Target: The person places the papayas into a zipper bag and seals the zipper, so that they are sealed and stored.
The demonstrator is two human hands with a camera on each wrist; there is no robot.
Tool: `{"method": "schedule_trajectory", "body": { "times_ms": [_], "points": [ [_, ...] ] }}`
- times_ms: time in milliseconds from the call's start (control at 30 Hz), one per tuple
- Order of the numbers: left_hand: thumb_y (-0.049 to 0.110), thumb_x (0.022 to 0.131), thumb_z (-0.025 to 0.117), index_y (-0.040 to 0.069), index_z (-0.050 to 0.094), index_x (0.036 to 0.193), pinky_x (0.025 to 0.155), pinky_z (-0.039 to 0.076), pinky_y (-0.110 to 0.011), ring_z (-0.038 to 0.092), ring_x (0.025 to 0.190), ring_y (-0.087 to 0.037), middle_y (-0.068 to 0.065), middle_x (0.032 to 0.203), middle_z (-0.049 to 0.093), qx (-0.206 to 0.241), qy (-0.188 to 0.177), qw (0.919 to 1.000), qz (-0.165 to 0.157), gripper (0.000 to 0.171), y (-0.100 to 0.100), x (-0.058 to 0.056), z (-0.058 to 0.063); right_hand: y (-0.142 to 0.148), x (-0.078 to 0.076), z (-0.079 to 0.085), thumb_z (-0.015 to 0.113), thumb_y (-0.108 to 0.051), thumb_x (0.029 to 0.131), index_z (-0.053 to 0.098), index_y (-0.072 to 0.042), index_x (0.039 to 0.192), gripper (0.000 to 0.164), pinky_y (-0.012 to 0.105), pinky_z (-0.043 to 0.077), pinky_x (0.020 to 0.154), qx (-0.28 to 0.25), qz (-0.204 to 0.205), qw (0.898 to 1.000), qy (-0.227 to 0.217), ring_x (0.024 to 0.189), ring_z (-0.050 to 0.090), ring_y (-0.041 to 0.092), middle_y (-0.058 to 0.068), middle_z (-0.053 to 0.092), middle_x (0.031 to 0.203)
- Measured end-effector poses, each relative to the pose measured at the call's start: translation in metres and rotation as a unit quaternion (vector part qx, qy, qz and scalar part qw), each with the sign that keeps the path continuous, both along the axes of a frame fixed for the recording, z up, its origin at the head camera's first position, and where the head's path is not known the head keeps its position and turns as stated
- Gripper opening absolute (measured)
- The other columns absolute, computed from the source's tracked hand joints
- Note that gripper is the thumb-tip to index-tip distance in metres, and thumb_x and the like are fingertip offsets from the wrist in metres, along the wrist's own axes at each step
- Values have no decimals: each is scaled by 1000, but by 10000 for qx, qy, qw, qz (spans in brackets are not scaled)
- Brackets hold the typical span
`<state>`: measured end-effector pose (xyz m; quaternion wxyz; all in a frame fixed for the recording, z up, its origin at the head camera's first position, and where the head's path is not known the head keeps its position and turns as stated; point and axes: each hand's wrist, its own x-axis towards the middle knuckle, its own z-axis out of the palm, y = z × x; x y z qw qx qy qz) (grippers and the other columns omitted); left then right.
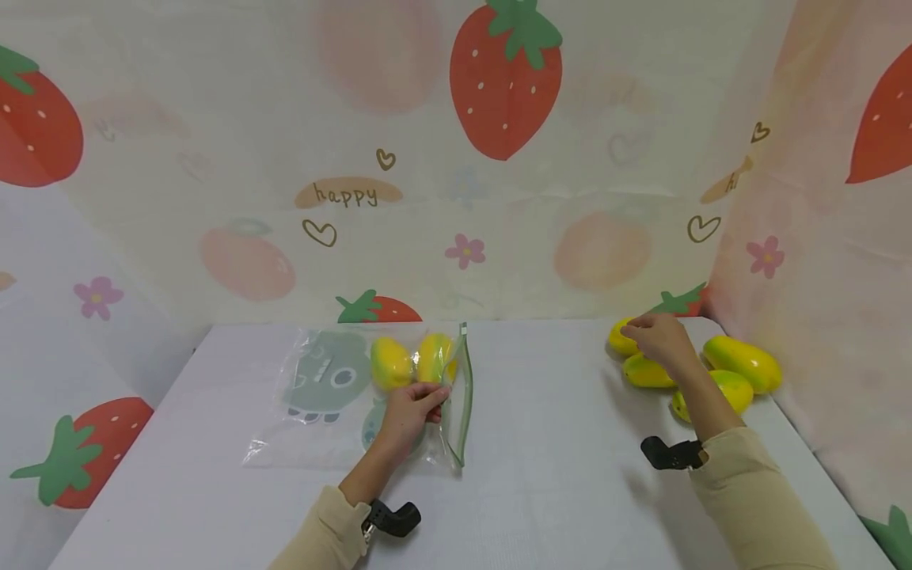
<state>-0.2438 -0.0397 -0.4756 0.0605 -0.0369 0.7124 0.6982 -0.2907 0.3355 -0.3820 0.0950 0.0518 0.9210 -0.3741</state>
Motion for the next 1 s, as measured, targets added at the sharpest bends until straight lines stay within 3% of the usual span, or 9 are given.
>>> {"method": "schedule_trajectory", "body": {
  "times_ms": [133,300,467,600,833,1000],
  "points": [
    [14,91,68,-10,68,103,57,51,-18,54,57,-6,4,71,60,-13,-6,10000,-9,27,0,1,0,18,9,-5,46,-33,101,45,15,134,58,42,56,88,123,-204,9996,134,110,57,42,36,47,134],
    [14,91,68,-11,67,103,57,51,-18,54,57,-6,4,71,59,-24,-6,10000,-18,27,-1,2,-1,38,21,-4,41,-40,102,43,14,135,64,44,52,85,497,-607,9969,-8,104,52,41,36,45,133],
    [14,91,69,-11,67,102,57,51,-17,53,57,-6,4,71,59,-49,0,10000,-19,27,0,2,-3,56,33,-2,43,-41,100,46,18,130,66,51,45,83,1096,-935,9895,147,102,46,47,39,47,128],
    [14,91,69,-10,68,102,57,51,-17,53,57,-6,4,71,59,-47,-32,10000,7,27,0,2,-3,68,40,-7,45,-41,97,49,16,126,65,50,44,78,1501,-1322,9794,280,102,49,50,38,50,127],
    [12,91,68,-13,66,103,55,50,-17,53,56,-6,4,70,59,47,47,10000,-10,28,1,5,-2,81,50,-18,48,-53,95,46,19,119,75,44,44,69,1812,-1913,9646,-95,91,49,43,37,49,113],
    [13,91,68,-12,67,104,55,50,-17,53,56,-6,4,70,59,52,20,10000,20,29,1,4,-2,86,55,-29,45,-64,92,47,20,113,87,46,43,69,1919,-1951,9615,-240,92,47,45,38,46,107]
  ]
}}
